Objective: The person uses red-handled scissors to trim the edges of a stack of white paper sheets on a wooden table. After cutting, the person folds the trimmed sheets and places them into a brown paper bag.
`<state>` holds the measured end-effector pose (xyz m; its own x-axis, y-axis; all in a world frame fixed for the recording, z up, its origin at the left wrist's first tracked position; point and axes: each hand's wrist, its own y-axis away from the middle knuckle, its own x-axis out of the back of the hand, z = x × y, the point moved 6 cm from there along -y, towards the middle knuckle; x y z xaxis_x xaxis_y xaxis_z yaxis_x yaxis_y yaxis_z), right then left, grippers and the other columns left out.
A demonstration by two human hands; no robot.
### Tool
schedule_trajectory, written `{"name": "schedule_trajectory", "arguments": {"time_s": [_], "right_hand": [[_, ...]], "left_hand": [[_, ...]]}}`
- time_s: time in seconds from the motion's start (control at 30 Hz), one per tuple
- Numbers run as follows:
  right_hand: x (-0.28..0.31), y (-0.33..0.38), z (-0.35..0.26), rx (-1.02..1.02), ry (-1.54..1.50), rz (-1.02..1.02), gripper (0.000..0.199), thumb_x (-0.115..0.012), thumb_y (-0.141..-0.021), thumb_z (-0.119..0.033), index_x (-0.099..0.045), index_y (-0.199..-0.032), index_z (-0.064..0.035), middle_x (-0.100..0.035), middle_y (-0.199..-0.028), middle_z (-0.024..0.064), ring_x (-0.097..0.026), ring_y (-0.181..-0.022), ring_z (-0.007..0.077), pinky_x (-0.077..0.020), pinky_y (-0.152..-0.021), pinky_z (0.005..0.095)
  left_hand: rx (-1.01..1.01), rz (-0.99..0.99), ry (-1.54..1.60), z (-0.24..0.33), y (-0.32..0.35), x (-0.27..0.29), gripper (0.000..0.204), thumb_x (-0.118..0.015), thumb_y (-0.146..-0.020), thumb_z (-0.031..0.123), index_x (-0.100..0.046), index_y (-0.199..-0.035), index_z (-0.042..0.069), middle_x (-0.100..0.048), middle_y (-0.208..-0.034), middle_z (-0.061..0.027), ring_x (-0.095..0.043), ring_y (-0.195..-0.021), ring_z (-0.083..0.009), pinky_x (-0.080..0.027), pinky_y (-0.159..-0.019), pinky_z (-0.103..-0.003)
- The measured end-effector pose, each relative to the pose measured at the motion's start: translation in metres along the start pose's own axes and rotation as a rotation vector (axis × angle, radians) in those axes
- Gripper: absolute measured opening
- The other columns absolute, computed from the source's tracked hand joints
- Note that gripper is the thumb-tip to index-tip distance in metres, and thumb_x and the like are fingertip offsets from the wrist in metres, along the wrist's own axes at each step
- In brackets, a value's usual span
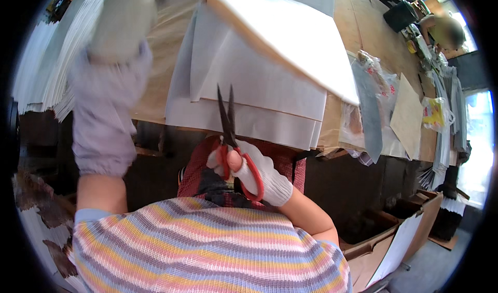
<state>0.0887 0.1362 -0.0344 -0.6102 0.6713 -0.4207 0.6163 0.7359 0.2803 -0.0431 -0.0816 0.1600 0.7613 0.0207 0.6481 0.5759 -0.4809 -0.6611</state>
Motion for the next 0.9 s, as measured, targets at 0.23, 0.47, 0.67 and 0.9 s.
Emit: {"name": "schedule_trajectory", "arguments": {"time_s": [0.23,0.47,0.67,0.9], "right_hand": [[0.022,0.021,0.004,-0.069,-0.038,0.152,0.077,-0.044,-0.094,-0.075,-0.064,-0.1,-0.0008,-0.069,-0.1,0.012,-0.066,-0.087,0.0201,-0.0529,-0.081,0.0356],[0.068,0.046,0.023,-0.06,-0.166,0.289,0.072,-0.047,-0.094,-0.074,-0.066,-0.097,-0.0048,-0.068,-0.095,0.0075,-0.062,-0.084,0.0158,-0.0494,-0.078,0.0305],[0.078,0.038,0.018,-0.096,0.061,0.348,0.067,-0.046,-0.098,-0.068,-0.062,-0.095,-0.0031,-0.069,-0.093,0.0094,-0.064,-0.082,0.0169,-0.0522,-0.076,0.0309],[0.083,0.026,0.014,-0.107,0.168,0.362,0.065,-0.047,-0.099,-0.066,-0.062,-0.094,-0.0023,-0.07,-0.093,0.012,-0.065,-0.08,0.0184,-0.0531,-0.074,0.0316]], "left_hand": [[0.532,-0.073,0.188,-0.092,-0.052,-0.081,0.063,-0.077,-0.075,0.025,-0.059,-0.132,0.004,-0.057,-0.131,-0.0152,-0.051,-0.119,-0.0314,-0.041,-0.102,-0.043],[-0.069,-0.537,0.006,0.093,0.05,-0.073,0.079,-0.081,-0.07,0.037,-0.055,-0.137,0.005,-0.047,-0.146,-0.0137,-0.036,-0.139,-0.0317,-0.027,-0.117,-0.046],[0.054,-0.646,0.305,0.109,0.146,-0.084,0.086,-0.083,-0.07,0.039,-0.048,-0.139,0.003,-0.049,-0.144,-0.0163,-0.038,-0.142,-0.0344,-0.027,-0.121,-0.048],[0.183,-0.926,0.276,0.087,0.127,-0.097,0.087,-0.068,-0.084,0.052,-0.039,-0.149,0.001,-0.037,-0.156,-0.0205,-0.031,-0.146,-0.0395,-0.019,-0.124,-0.049]]}}
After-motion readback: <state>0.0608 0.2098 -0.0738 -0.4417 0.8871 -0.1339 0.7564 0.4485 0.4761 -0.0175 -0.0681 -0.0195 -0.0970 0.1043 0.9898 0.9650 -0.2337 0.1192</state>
